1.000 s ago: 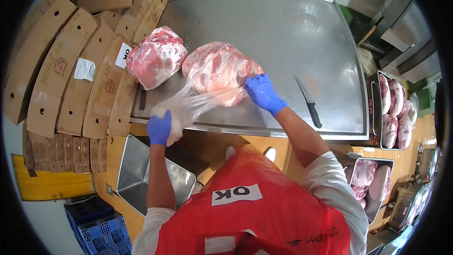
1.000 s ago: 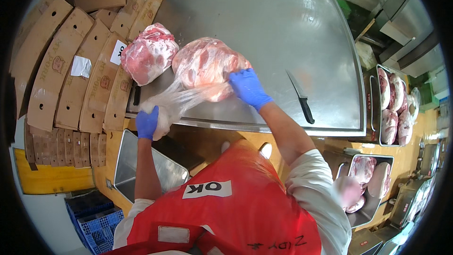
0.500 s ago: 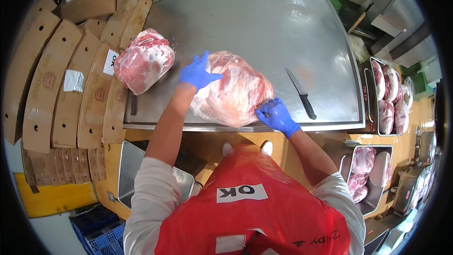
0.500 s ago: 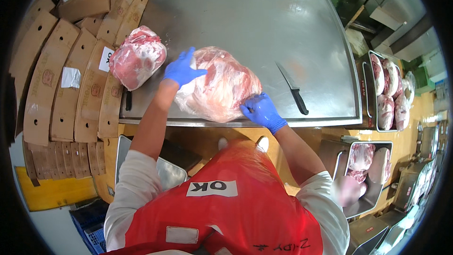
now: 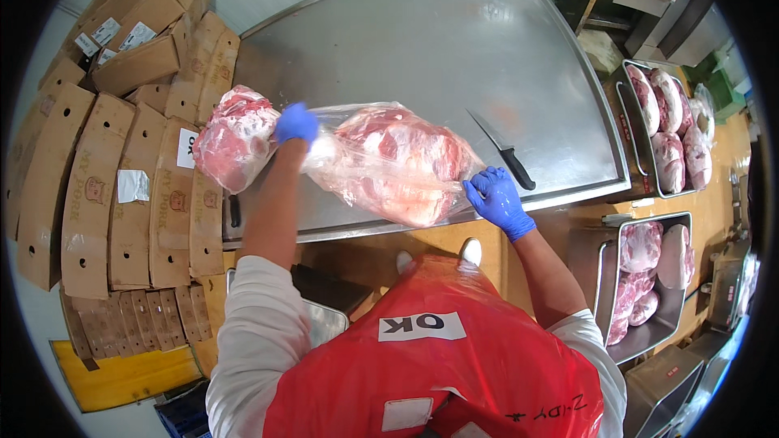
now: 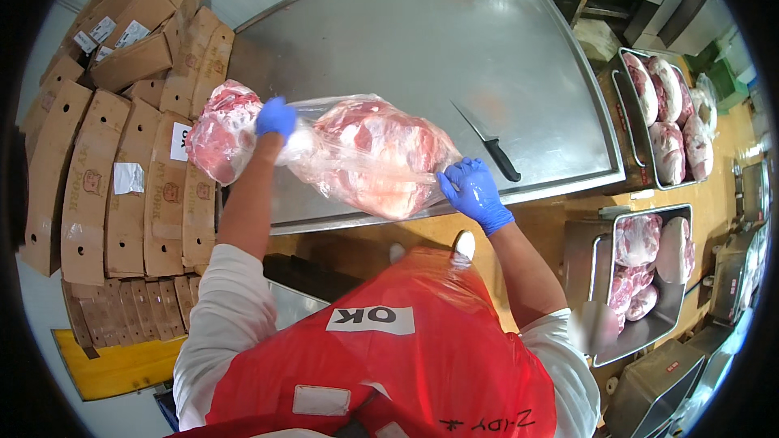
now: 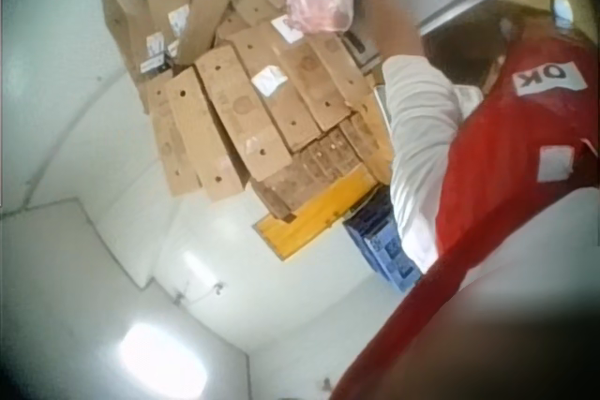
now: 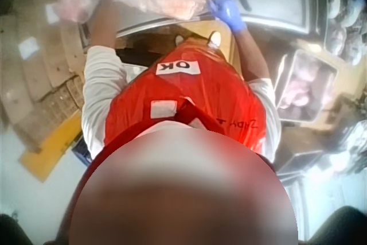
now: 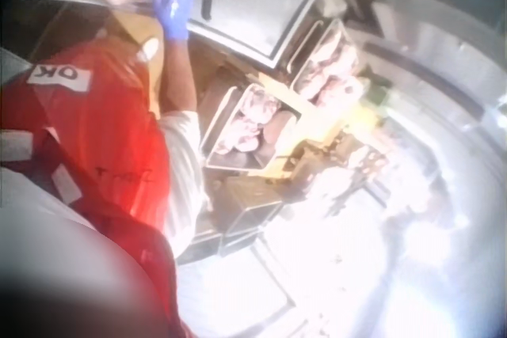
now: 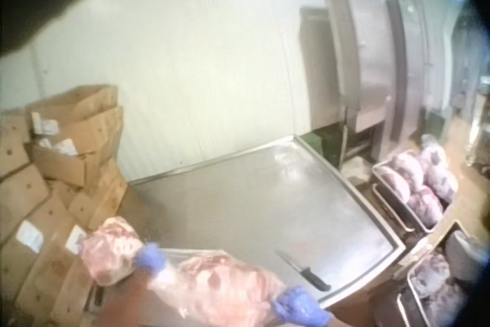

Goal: The person uses a knife to trim fat and separate a large piece of raw meat on a stainless steel table. They place the trimmed portion into a metal tray, then submerge a vacuum-sealed package of meat into a water bath before removing it and placing it on the table.

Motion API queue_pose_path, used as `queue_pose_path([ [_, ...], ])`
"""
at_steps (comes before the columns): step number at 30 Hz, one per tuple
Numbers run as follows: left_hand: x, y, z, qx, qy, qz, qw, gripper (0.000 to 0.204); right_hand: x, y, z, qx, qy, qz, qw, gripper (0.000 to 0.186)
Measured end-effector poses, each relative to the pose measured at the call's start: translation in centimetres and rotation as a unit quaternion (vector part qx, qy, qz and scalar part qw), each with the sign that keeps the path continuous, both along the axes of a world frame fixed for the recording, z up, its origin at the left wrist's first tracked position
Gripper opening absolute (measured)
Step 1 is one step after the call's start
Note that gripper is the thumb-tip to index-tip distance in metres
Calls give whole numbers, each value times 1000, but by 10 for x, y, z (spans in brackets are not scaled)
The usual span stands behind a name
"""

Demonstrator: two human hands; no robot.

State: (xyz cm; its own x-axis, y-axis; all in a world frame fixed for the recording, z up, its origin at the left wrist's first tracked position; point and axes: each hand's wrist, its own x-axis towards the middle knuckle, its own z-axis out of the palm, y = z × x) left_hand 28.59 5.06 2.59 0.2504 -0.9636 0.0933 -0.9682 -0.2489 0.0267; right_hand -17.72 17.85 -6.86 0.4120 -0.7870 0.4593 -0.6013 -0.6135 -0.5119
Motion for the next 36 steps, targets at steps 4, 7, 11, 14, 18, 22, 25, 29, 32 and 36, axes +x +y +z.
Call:
queue_pose_path([
  [4,67,55,-64,-4,-31,66,997,36,-8,9,-21,21,-4,-74,997,22],
  [7,63,86,-105,29,45,183,982,37,-4,4,-25,118,5,-150,982,24],
  [11,93,117,-139,52,162,183,968,34,5,-23,-4,313,-103,-199,923,41],
  [14,96,138,-138,-5,436,88,896,32,1,-40,-6,282,-137,-190,930,55],
  [18,49,127,-87,86,572,19,815,33,10,-88,-21,262,-97,-118,953,50],
  [22,46,130,-81,92,582,19,808,36,24,-139,-11,269,-16,-82,960,23],
  [25,53,140,-79,80,585,81,803,39,35,-126,-17,95,-42,-138,985,19],
  [29,64,170,-49,55,479,102,870,46,-60,-123,-25,264,-122,-288,912,17],
  [32,64,189,-39,24,519,122,846,48,-83,-108,-53,240,127,-328,905,20],
  [36,36,188,-53,59,501,40,862,52,-20,-144,-34,116,-135,-183,967,38],
])
